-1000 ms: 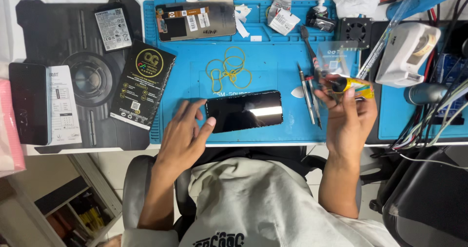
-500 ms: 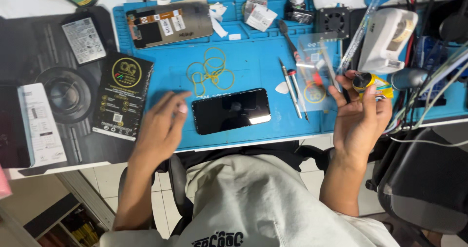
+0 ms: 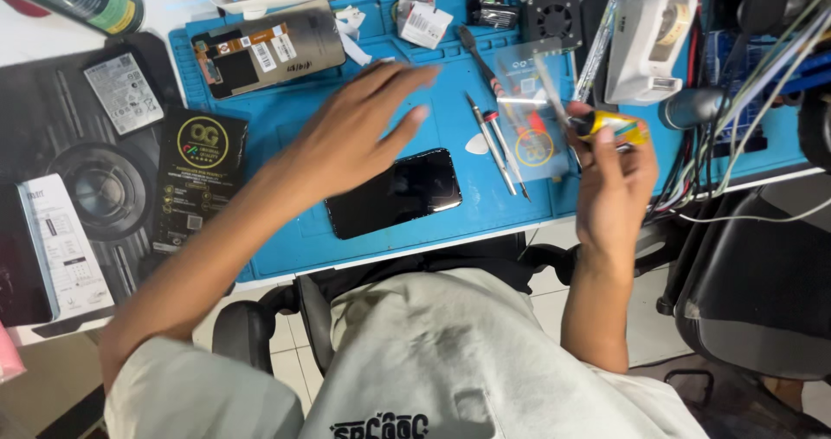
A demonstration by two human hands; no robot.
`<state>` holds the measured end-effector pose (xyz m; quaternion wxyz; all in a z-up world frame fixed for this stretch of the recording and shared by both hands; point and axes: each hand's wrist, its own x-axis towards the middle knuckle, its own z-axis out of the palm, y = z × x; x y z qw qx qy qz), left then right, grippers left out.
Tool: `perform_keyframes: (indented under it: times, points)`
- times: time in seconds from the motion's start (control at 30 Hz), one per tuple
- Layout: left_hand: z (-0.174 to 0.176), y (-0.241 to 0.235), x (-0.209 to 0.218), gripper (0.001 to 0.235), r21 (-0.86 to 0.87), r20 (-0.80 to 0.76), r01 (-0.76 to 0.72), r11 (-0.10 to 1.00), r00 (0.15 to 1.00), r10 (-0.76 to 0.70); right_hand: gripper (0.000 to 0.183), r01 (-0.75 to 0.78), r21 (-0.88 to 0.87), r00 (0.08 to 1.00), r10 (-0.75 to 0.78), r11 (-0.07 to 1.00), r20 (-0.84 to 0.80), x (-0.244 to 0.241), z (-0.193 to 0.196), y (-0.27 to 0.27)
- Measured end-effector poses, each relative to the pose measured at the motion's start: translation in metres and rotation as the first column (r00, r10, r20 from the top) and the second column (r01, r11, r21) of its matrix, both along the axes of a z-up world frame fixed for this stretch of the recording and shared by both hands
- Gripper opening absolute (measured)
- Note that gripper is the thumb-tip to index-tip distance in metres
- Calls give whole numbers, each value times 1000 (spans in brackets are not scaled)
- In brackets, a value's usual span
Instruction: The person removes rubber bands from a smartphone and then applies a thin bead of adhesive along the perimeter of the phone's screen using a yellow applicator. They rotate the phone to cover all edges and then wipe the applicator tip with a tissue.
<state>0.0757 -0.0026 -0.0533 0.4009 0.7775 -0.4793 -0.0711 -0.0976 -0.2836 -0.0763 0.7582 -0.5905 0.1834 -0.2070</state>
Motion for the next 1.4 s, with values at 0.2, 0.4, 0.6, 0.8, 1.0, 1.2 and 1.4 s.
perform_keyframes:
  times: [0.2, 0.4, 0.6, 0.8, 1.0, 1.2, 1.4]
  points:
    - [-37, -102, 8, 67, -15, -306, 92, 996, 948, -92, 19, 1, 0, 995, -1, 1000, -99, -14, 0, 10]
    - [-50, -106, 14, 52, 44, 152, -93, 995, 985, 85, 26, 36, 128, 998, -29, 991, -60, -20, 16, -1]
    - [-37, -57, 74, 59, 156, 444, -246, 957, 883, 154, 28, 74, 102, 997, -75, 992, -1, -23, 22, -3]
    - [-27, -36, 81, 42, -158, 34, -230, 960, 971, 238, 28, 58, 124, 997, -64, 991, 45, -17, 18, 0]
    - [-31, -34, 70, 42, -183, 72, -174, 968, 979, 190, 26, 6, 147, 996, -19, 989, 90, -2, 17, 16]
    - [-6, 56, 37, 40, 156, 393, -376, 913, 872, 292, 24, -59, 119, 994, 47, 991, 98, 3, 12, 28]
    - [5, 159, -38, 98, 400, 357, -732, 552, 679, 641, 25, -106, 156, 990, 90, 982, 108, 19, 3, 32]
